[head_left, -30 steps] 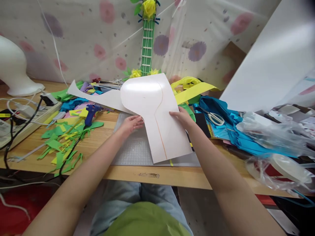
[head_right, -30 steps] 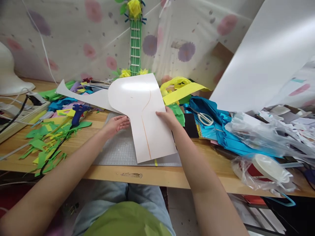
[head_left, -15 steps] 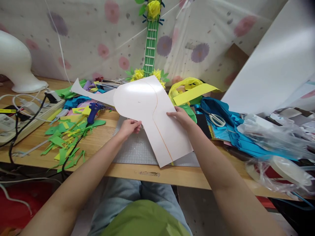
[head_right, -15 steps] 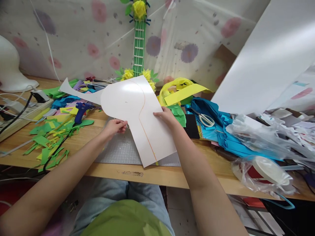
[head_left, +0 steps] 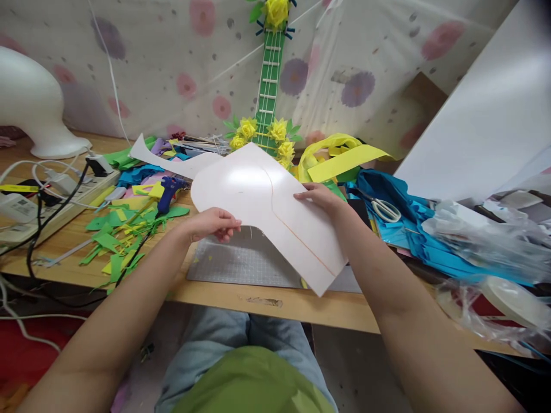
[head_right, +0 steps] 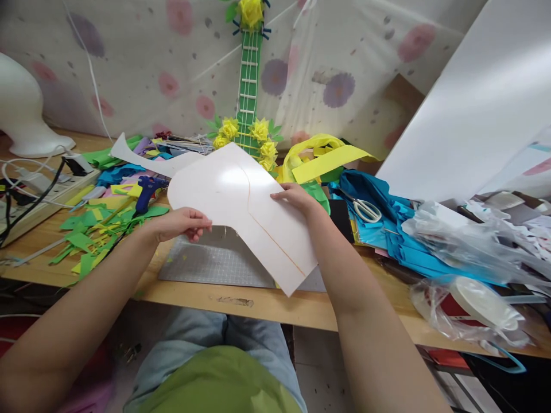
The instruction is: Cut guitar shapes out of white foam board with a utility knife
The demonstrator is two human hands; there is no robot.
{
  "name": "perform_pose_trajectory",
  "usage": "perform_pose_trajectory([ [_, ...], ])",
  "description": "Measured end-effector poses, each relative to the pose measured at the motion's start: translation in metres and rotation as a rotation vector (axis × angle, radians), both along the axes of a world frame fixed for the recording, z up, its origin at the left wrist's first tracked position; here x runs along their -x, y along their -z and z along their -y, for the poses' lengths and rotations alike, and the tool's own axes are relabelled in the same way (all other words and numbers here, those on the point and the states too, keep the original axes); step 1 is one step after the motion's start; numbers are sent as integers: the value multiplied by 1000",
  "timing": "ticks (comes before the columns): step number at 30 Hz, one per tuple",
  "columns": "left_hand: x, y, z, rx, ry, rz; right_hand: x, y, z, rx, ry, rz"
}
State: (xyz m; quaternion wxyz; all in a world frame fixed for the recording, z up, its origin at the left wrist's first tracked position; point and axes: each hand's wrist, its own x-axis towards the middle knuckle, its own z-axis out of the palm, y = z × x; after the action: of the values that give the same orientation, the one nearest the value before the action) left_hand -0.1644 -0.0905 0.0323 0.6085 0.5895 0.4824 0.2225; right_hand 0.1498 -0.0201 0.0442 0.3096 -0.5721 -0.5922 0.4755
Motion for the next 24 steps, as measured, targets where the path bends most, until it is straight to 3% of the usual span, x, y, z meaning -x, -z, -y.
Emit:
perform_pose_trajectory([
  [3,-4,-2,-10,-409,-249,-101,5,-1,-9,47,-90,125],
  [5,-11,1,-16,-667,-282,-242,12,0,-16,15,-146,241],
  [6,-15,3,-17,-770,-219,-307,17,0,-19,-3,-174,292],
  [9,-27,11,-16,-973,128,-425,27,-1,-29,-57,-207,380],
  [12,-36,14,-10,-1035,335,-485,29,-6,-36,-66,-231,448],
  [18,-62,7,-19,-1052,378,-606,34,-19,-35,-133,-378,598],
  [21,-74,11,-27,-1038,450,-659,43,-19,-33,-211,-429,691],
  [24,-78,17,-32,-1047,426,-679,44,-17,-33,-290,-413,724],
])
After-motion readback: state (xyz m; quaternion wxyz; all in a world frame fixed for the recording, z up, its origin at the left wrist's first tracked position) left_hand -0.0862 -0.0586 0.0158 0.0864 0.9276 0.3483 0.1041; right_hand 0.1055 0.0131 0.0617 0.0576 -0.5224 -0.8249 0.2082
